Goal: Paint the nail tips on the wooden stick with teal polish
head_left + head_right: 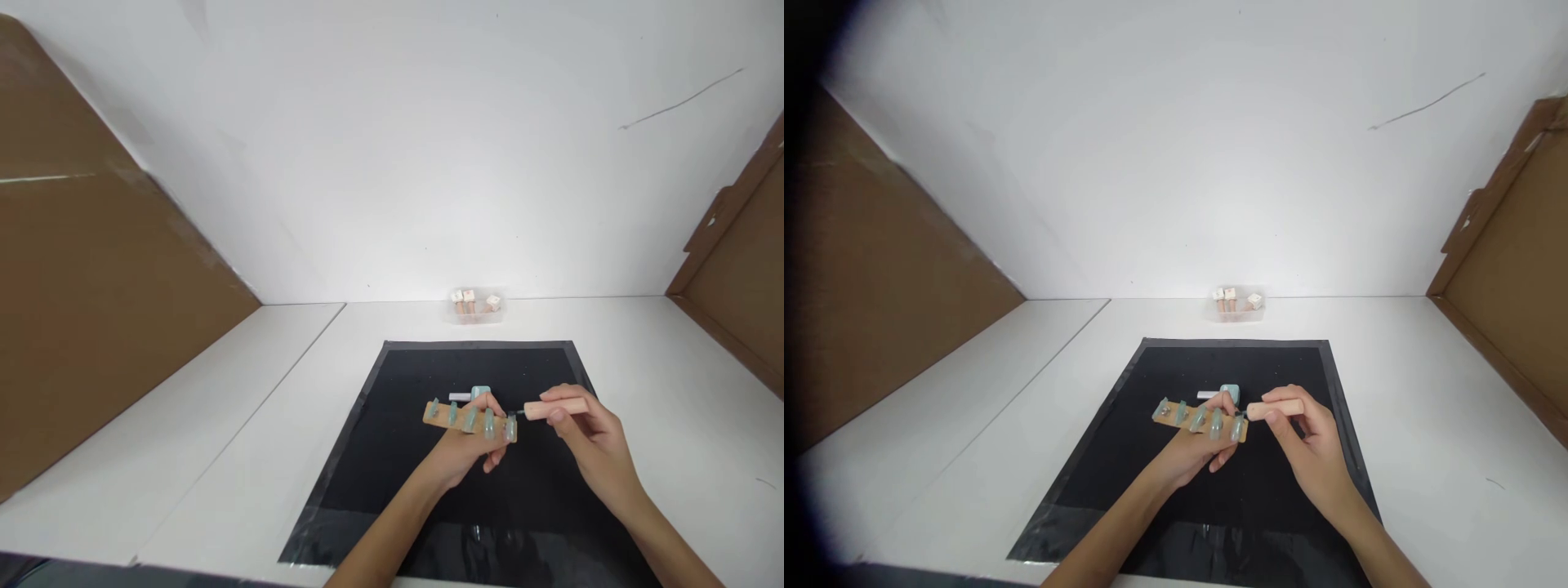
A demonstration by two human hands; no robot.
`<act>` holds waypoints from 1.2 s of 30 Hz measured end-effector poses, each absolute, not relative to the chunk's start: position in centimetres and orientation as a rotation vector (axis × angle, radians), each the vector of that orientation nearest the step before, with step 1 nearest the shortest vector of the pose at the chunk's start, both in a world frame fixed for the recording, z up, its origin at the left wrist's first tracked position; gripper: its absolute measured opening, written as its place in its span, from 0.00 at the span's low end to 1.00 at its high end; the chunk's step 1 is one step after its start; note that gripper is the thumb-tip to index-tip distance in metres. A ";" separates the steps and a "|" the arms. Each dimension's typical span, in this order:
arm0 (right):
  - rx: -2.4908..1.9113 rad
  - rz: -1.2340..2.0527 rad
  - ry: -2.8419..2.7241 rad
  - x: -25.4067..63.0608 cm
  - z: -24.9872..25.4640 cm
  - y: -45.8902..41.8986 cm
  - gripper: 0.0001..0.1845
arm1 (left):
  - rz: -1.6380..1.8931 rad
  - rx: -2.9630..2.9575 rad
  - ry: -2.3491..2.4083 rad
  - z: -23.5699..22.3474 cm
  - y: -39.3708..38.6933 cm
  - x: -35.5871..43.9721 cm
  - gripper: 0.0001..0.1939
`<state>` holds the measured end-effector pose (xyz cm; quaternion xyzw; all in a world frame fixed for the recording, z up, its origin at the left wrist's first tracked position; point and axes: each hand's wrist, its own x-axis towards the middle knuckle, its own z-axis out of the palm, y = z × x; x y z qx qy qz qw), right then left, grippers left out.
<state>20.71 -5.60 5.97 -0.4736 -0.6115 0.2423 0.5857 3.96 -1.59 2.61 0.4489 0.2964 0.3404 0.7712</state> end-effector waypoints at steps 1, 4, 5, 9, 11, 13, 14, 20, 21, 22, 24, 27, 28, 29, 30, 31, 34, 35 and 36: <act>-1.096 0.583 -1.447 20.7 6.1 -5.6 0.17 | 0.740 0.966 0.648 2.6 -1.5 4.0 0.23; -1.115 0.620 -1.511 20.7 6.2 -5.5 0.17 | 0.745 0.953 0.668 2.6 -1.4 4.0 0.23; -1.128 0.615 -1.516 20.7 6.2 -5.5 0.17 | 0.747 0.953 0.670 2.6 -1.4 4.0 0.23; -1.149 0.567 -1.459 20.6 6.0 -5.4 0.17 | 0.762 0.945 0.661 2.5 -1.4 3.9 0.23; -1.122 0.567 -1.440 20.5 5.9 -5.4 0.17 | 0.766 0.941 0.666 2.6 -1.4 3.8 0.23; -1.100 0.585 -1.455 20.5 5.8 -5.4 0.17 | 0.764 0.944 0.669 2.7 -1.4 3.8 0.23; -1.100 0.592 -1.466 20.5 5.8 -5.3 0.17 | 0.762 0.945 0.666 2.7 -1.4 3.8 0.22; -1.171 0.507 -1.436 20.4 5.8 -5.4 0.17 | 0.765 0.951 0.628 2.4 -1.2 3.6 0.22; -1.162 0.490 -1.433 20.4 5.9 -5.4 0.17 | 0.761 0.953 0.622 2.4 -1.2 3.5 0.21; -1.142 0.479 -1.444 20.4 5.9 -5.4 0.17 | 0.756 0.957 0.617 2.4 -1.1 3.5 0.21; -1.086 0.476 -1.491 20.4 6.1 -5.4 0.18 | 0.749 0.966 0.613 2.4 -1.1 3.5 0.20; -1.054 0.461 -1.536 20.4 6.0 -5.4 0.16 | 0.739 0.981 0.625 2.5 -1.1 3.4 0.19; -1.061 0.448 -1.530 20.4 5.9 -5.3 0.16 | 0.734 0.984 0.628 2.5 -1.1 3.3 0.19; -1.071 0.433 -1.517 20.4 5.8 -5.3 0.15 | 0.729 0.986 0.630 2.5 -1.1 3.3 0.19; -1.077 0.419 -1.500 20.5 5.7 -5.3 0.15 | 0.723 0.988 0.630 2.4 -1.1 3.3 0.19; -1.077 0.414 -1.487 20.5 5.6 -5.3 0.14 | 0.721 0.989 0.628 2.4 -1.1 3.2 0.19; -1.037 0.435 -1.501 20.6 5.5 -5.3 0.15 | 0.715 0.985 0.629 2.4 -1.2 3.2 0.19; -1.029 0.447 -1.519 20.6 5.4 -5.3 0.15 | 0.712 0.985 0.632 2.5 -1.2 3.2 0.18; -1.029 0.456 -1.534 20.6 5.4 -5.4 0.16 | 0.710 0.987 0.635 2.5 -1.2 3.2 0.18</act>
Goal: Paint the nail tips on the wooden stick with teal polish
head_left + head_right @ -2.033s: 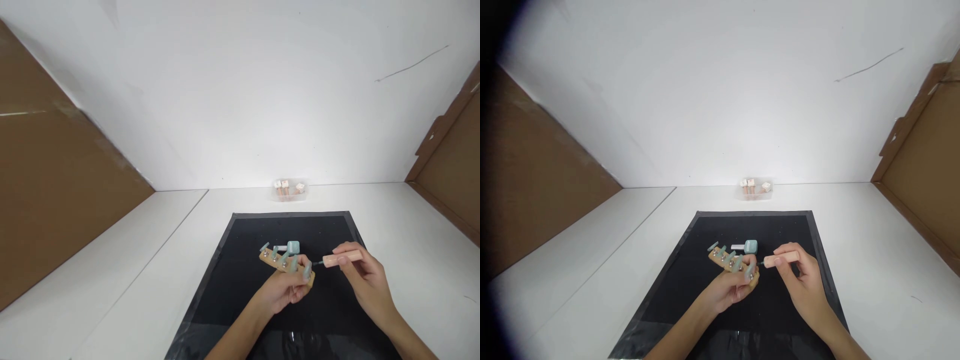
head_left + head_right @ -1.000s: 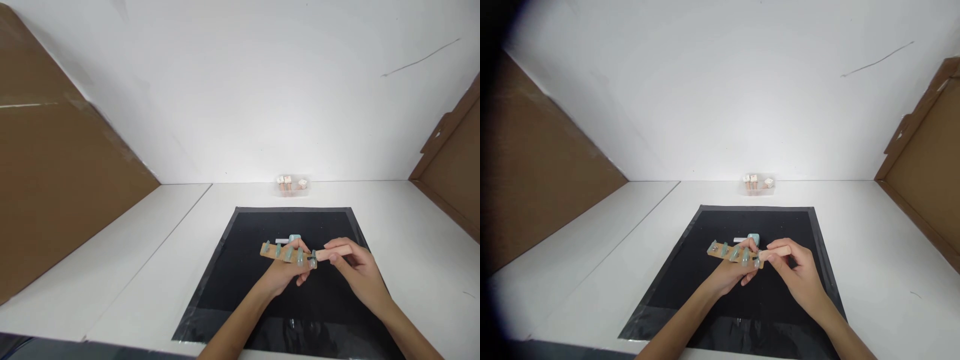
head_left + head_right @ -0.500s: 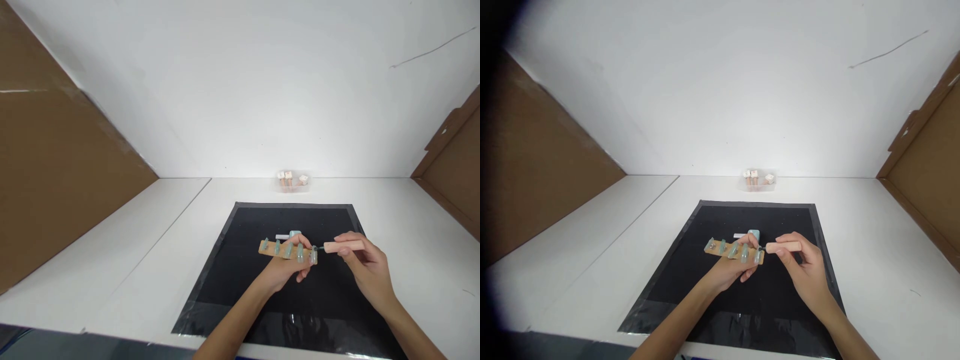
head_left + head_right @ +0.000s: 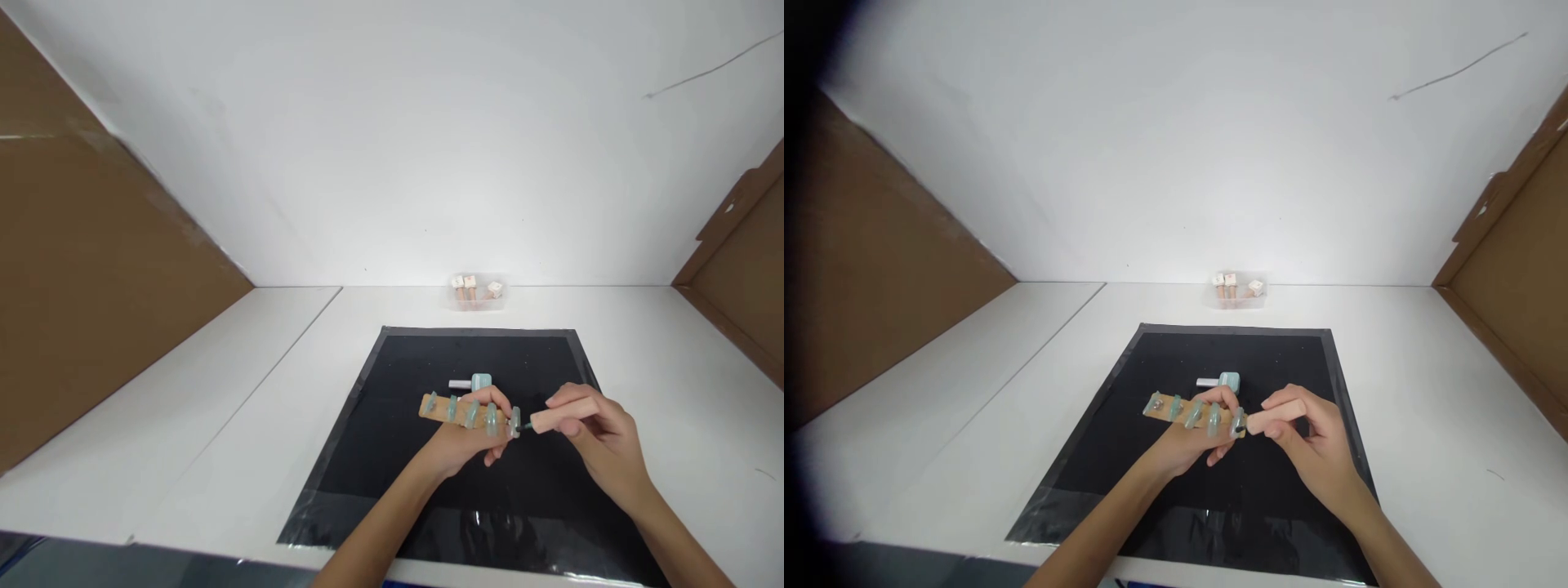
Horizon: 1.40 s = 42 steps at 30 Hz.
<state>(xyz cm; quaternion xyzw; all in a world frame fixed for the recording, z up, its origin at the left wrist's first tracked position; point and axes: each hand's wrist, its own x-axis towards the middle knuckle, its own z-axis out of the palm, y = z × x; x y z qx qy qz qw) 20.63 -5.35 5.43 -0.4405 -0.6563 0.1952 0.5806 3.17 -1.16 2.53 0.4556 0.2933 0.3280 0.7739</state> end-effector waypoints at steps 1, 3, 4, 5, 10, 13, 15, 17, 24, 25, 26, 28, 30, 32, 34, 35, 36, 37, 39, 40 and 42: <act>-1.040 0.459 -1.540 20.6 5.4 -5.4 0.16 | 0.709 0.989 0.636 2.6 -1.2 3.2 0.18; -1.092 0.449 -1.518 20.6 5.4 -5.4 0.16 | 0.710 0.994 0.637 2.5 -1.1 3.2 0.18; -1.116 0.439 -1.499 20.6 5.4 -5.4 0.16 | 0.710 0.995 0.640 2.5 -1.1 3.2 0.18; -1.130 0.432 -1.484 20.6 5.5 -5.3 0.16 | 0.709 0.995 0.644 2.4 -1.1 3.1 0.19; -1.047 0.452 -1.564 20.6 5.5 -5.2 0.18 | 0.695 1.019 0.662 2.2 -1.0 3.1 0.20; -1.066 0.429 -1.614 20.6 5.4 -5.2 0.16 | 0.679 1.033 0.667 2.4 -1.0 3.1 0.19; -1.101 0.401 -1.613 20.5 5.3 -5.2 0.16 | 0.673 1.037 0.669 2.4 -1.0 3.1 0.19; -1.130 0.374 -1.603 20.5 5.2 -5.1 0.14 | 0.675 1.039 0.662 2.4 -0.9 3.2 0.19; -1.042 0.379 -1.612 20.7 5.3 -5.2 0.16 | 0.662 1.052 0.668 2.0 -0.8 3.1 0.19; -1.021 0.392 -1.635 20.6 5.5 -5.2 0.16 | 0.661 1.051 0.665 2.0 -0.8 3.1 0.19; -1.013 0.395 -1.656 20.6 5.6 -5.2 0.16 | 0.657 1.053 0.658 2.0 -0.8 3.1 0.18; -1.022 0.369 -1.682 20.5 5.7 -5.2 0.16 | 0.646 1.064 0.650 2.0 -0.8 3.2 0.18; -1.053 0.319 -1.682 20.4 5.7 -5.2 0.16 | 0.638 1.079 0.655 1.9 -0.8 3.2 0.18; -1.096 0.267 -1.660 20.4 5.6 -5.1 0.15 | 0.637 1.092 0.666 1.6 -0.8 3.2 0.17; -1.129 0.228 -1.628 20.4 5.5 -5.1 0.14 | 0.641 1.102 0.664 1.4 -0.8 3.2 0.17; -1.127 0.222 -1.616 20.4 5.5 -5.1 0.14 | 0.645 1.108 0.662 1.3 -0.8 3.2 0.17; -1.111 0.231 -1.616 20.4 5.5 -5.1 0.14 | 0.648 1.115 0.662 1.2 -0.8 3.2 0.17; -1.081 0.250 -1.627 20.5 5.5 -5.1 0.15 | 0.653 1.120 0.665 1.3 -0.8 3.2 0.17; -1.016 0.295 -1.674 20.6 5.6 -5.1 0.17 | 0.661 1.125 0.676 1.4 -0.8 3.2 0.17; -0.995 0.307 -1.700 20.6 5.7 -5.1 0.17 | 0.662 1.127 0.683 1.5 -0.8 3.3 0.18; -0.996 0.295 -1.731 20.6 5.7 -5.0 0.16 | 0.659 1.129 0.693 1.8 -0.9 3.4 0.19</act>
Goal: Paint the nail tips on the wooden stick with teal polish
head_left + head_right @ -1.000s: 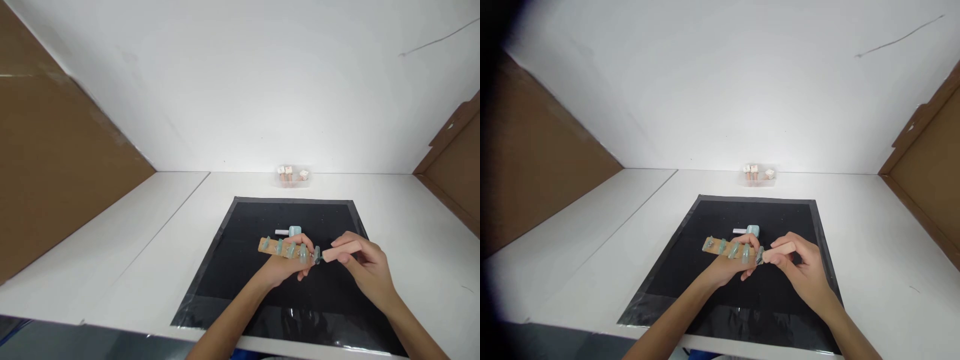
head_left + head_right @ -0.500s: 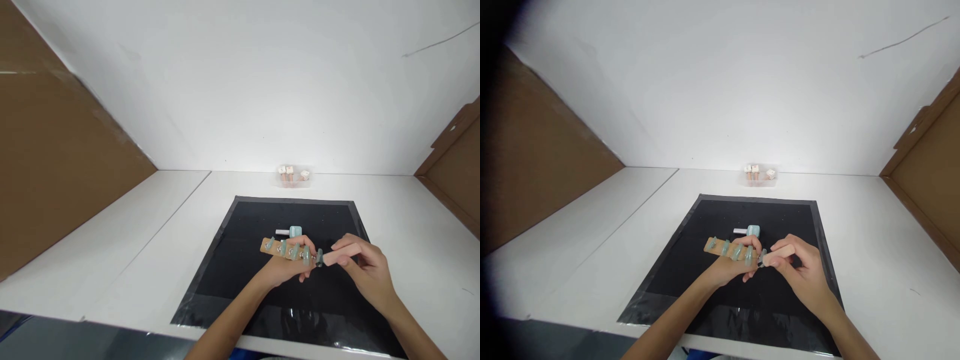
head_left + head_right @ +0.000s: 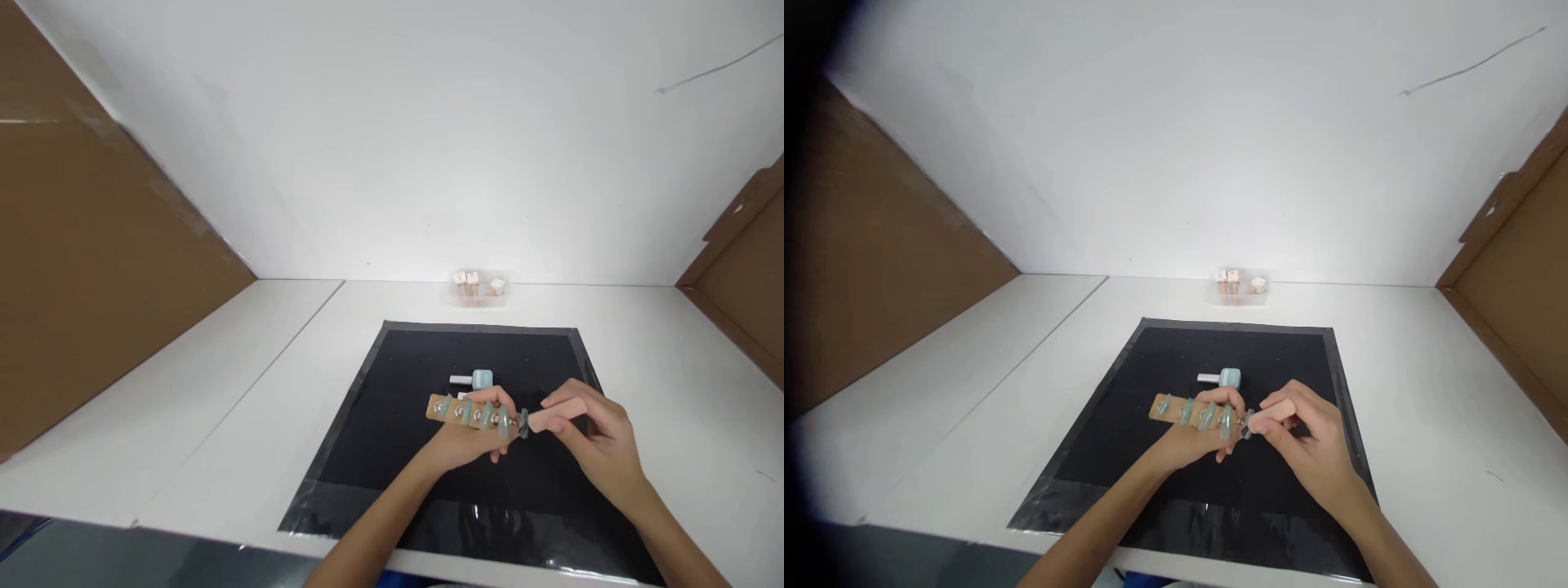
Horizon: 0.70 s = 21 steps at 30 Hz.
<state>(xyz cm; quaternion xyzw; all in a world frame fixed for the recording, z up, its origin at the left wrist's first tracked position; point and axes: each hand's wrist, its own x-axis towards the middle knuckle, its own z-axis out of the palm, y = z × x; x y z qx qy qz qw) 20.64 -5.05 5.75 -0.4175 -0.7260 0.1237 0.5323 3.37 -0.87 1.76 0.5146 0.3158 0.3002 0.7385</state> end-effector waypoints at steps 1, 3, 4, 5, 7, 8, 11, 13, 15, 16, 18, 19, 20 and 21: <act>-1.012 0.276 -1.733 20.6 5.7 -5.0 0.15 | 0.656 1.132 0.698 1.9 -0.9 3.4 0.19; -1.054 0.231 -1.708 20.6 5.7 -5.0 0.14 | 0.652 1.138 0.715 2.0 -0.9 3.4 0.19; -1.073 0.214 -1.691 20.5 5.6 -5.0 0.13 | 0.650 1.143 0.723 2.0 -0.9 3.4 0.19; -1.083 0.201 -1.673 20.5 5.6 -5.0 0.12 | 0.649 1.146 0.729 1.9 -0.9 3.3 0.18; -1.077 0.210 -1.655 20.6 5.5 -5.0 0.12 | 0.648 1.150 0.736 1.9 -1.0 3.2 0.18; -1.053 0.231 -1.662 20.6 5.6 -5.0 0.13 | 0.646 1.151 0.736 2.0 -1.0 3.2 0.18; -0.974 0.309 -1.738 20.7 5.7 -4.9 0.17 | 0.640 1.155 0.731 2.2 -1.0 3.2 0.18; -0.985 0.301 -1.781 20.7 5.9 -4.9 0.16 | 0.632 1.170 0.733 2.5 -1.0 3.3 0.18; -1.039 0.246 -1.789 20.6 5.9 -4.9 0.15 | 0.624 1.187 0.749 2.7 -1.1 3.4 0.17; -1.061 0.215 -1.784 20.6 6.0 -5.0 0.15 | 0.620 1.194 0.759 2.7 -1.1 3.4 0.17; -1.089 0.178 -1.774 20.5 5.9 -5.0 0.14 | 0.613 1.200 0.771 2.8 -1.2 3.4 0.16; -1.095 0.168 -1.766 20.5 5.9 -5.0 0.14 | 0.609 1.204 0.774 2.7 -1.2 3.4 0.16; -1.099 0.163 -1.760 20.5 5.9 -5.0 0.14 | 0.606 1.210 0.778 2.7 -1.2 3.4 0.15; -1.102 0.159 -1.754 20.5 5.9 -5.1 0.14 | 0.603 1.216 0.783 2.7 -1.2 3.4 0.15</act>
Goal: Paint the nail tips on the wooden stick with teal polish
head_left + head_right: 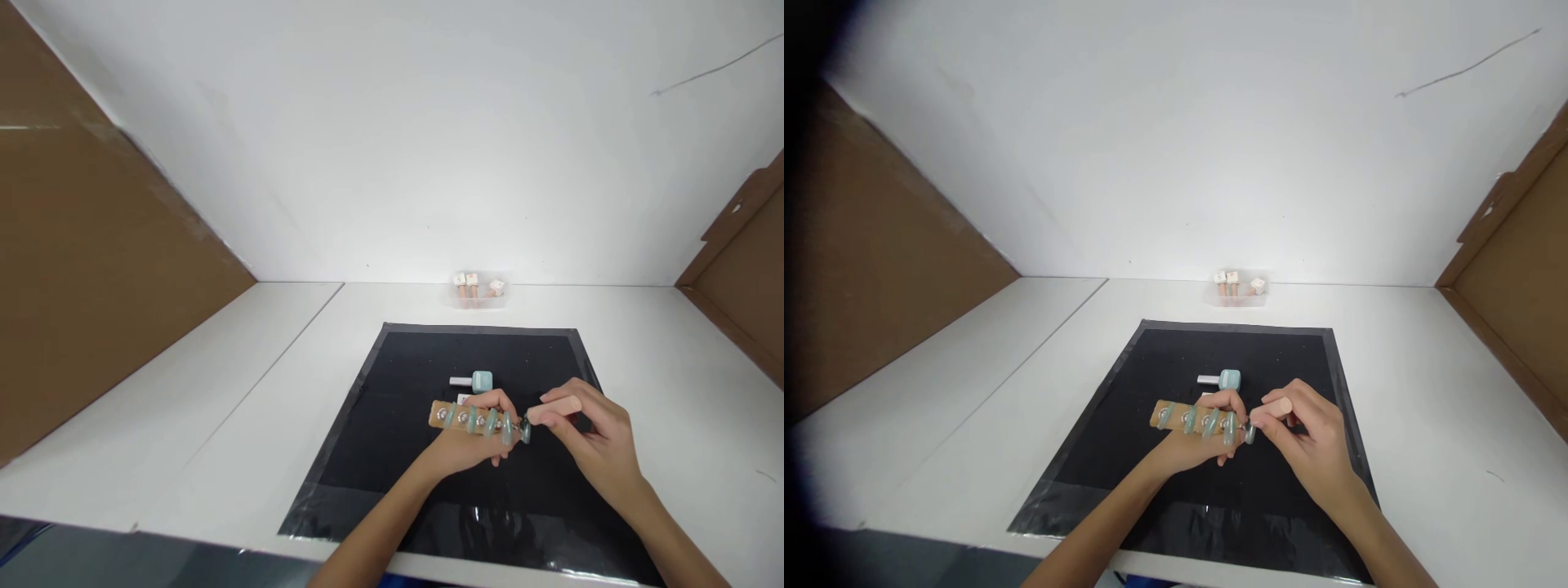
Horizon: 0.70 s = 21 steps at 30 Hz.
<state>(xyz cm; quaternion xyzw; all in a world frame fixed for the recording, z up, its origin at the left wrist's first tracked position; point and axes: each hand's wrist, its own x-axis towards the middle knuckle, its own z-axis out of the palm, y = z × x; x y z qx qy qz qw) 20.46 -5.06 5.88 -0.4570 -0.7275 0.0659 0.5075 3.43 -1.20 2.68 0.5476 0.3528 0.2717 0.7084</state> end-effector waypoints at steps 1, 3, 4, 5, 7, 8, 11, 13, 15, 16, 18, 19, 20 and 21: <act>-1.103 0.155 -1.746 20.4 5.9 -5.1 0.14 | 0.601 1.221 0.789 2.7 -1.2 3.4 0.14; -1.106 0.150 -1.735 20.4 5.8 -5.1 0.13 | 0.598 1.223 0.792 2.6 -1.2 3.4 0.14; -1.109 0.151 -1.732 20.3 5.8 -5.1 0.13 | 0.599 1.220 0.788 2.6 -1.2 3.4 0.14; -1.114 0.153 -1.729 20.3 5.8 -5.1 0.13 | 0.602 1.216 0.783 2.6 -1.2 3.4 0.14; -1.124 0.155 -1.719 20.3 5.7 -5.1 0.12 | 0.606 1.212 0.784 2.6 -1.3 3.4 0.14; -1.130 0.154 -1.715 20.3 5.7 -5.1 0.12 | 0.606 1.212 0.789 2.6 -1.3 3.4 0.14; -1.147 0.142 -1.700 20.4 5.6 -5.1 0.12 | 0.603 1.211 0.781 2.5 -1.3 3.4 0.14; -1.151 0.140 -1.697 20.5 5.5 -5.1 0.13 | 0.608 1.204 0.760 2.4 -1.3 3.4 0.15; -1.151 0.139 -1.668 20.5 5.5 -5.1 0.13 | 0.611 1.199 0.750 2.4 -1.3 3.4 0.14; -1.145 0.145 -1.647 20.6 5.5 -5.1 0.13 | 0.612 1.197 0.748 2.4 -1.2 3.4 0.14; -1.106 0.181 -1.614 20.7 5.7 -5.1 0.14 | 0.622 1.190 0.743 2.5 -1.2 3.4 0.14; -1.075 0.216 -1.619 20.8 5.8 -5.1 0.16 | 0.631 1.187 0.739 2.6 -1.2 3.4 0.14; -1.038 0.258 -1.644 20.8 5.9 -5.1 0.17 | 0.640 1.184 0.737 2.7 -1.2 3.5 0.14; -1.006 0.296 -1.680 20.8 6.1 -5.1 0.19 | 0.646 1.182 0.738 2.8 -1.2 3.5 0.14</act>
